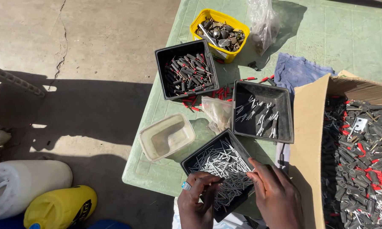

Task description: Assembling small metal pins into plastic components and sorting them into bins

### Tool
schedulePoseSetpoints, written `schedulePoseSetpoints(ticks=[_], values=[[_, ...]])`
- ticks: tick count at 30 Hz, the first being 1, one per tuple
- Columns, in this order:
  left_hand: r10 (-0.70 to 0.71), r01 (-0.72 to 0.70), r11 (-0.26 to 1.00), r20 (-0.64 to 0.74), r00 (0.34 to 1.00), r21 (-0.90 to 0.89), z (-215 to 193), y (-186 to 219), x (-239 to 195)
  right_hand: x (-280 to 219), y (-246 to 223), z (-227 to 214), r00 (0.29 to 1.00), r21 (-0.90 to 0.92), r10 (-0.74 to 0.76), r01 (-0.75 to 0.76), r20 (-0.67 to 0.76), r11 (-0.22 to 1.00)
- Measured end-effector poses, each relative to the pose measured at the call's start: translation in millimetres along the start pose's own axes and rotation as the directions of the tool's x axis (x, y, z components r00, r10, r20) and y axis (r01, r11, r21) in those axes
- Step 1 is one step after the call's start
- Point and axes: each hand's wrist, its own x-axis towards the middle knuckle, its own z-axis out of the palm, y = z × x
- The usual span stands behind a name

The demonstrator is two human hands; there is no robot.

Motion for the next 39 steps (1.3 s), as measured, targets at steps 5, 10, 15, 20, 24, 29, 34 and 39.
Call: schedulePoseSetpoints(ticks=[5, 10, 15, 20, 24, 29, 34, 39], values=[[0.006, -0.005, 1.000, -0.037, 0.999, 0.025, 1, -8, 18, 24, 18, 31, 0.808, -0.280, -0.562, 0.589, 0.176, 0.758], [0.017, -0.017, 1.000, 0.022, 1.000, 0.011, 5, -26, 21, 25, 1, 43, 0.857, -0.352, -0.403, 0.503, 0.322, 0.790], [-0.040, 0.061, 0.985, 0.132, 0.990, -0.159, 3, -17, 24, 23, 15, 39, 0.901, -0.408, -0.198, 0.359, 0.385, 0.839], [-0.014, 0.018, 0.999, 0.119, 0.993, -0.037, -2, -11, 28, 21, 3, 27, 0.956, -0.320, -0.146, 0.226, 0.255, 0.920], [-0.204, 0.211, 0.923, 0.056, 0.977, -0.321, -4, -5, 24, 28, -11, 8, 0.978, -0.083, -0.122, 0.138, 0.169, 0.987], [-0.123, 0.131, 0.987, 0.078, 0.989, -0.097, -8, 5, 19, 23, -20, 2, 0.992, 0.373, -0.049, 0.004, 0.112, 0.928], [-0.211, 0.224, 0.911, 0.076, 0.974, -0.346, 6, -3, 13, 4, -23, -5, 0.946, 0.174, -0.315, 0.323, -0.074, 0.930], [-0.334, 0.326, 0.770, 0.090, 0.938, -0.548, 8, -5, 9, -18, -40, -20, 0.790, 0.058, -0.531, 0.572, -0.305, 0.818]])
